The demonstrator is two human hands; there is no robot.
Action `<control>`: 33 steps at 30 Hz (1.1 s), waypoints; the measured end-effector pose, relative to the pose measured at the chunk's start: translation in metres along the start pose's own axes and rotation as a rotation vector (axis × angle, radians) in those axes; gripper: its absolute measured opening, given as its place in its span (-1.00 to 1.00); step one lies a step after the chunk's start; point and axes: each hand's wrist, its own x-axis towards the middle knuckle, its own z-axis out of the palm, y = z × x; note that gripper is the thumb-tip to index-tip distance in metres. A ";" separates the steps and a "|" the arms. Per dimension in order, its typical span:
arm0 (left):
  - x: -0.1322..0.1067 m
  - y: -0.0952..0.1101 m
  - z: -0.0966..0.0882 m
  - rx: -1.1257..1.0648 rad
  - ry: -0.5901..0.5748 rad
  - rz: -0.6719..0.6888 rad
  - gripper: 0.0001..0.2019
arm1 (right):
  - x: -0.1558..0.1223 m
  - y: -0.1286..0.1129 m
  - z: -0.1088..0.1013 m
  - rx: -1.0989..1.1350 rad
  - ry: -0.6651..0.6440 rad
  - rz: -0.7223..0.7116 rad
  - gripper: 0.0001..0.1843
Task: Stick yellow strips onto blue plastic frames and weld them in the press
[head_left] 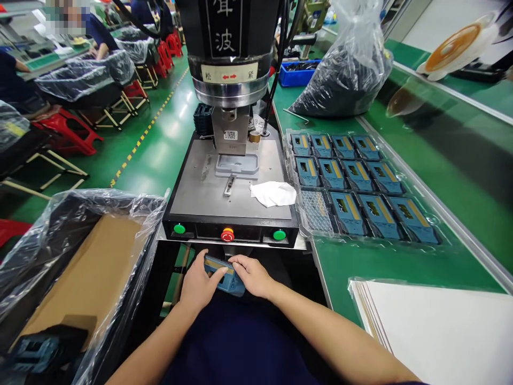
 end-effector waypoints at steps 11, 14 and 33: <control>0.004 -0.011 -0.004 -0.107 -0.024 -0.060 -0.54 | 0.005 0.010 0.002 0.020 -0.003 0.076 -0.66; 0.004 -0.013 -0.002 -0.304 -0.028 -0.149 -0.54 | 0.003 0.006 -0.001 -0.003 -0.017 0.070 -0.64; 0.025 -0.034 0.007 -0.851 -0.219 -0.462 -0.57 | -0.035 -0.074 -0.084 -0.560 0.220 -0.391 -0.30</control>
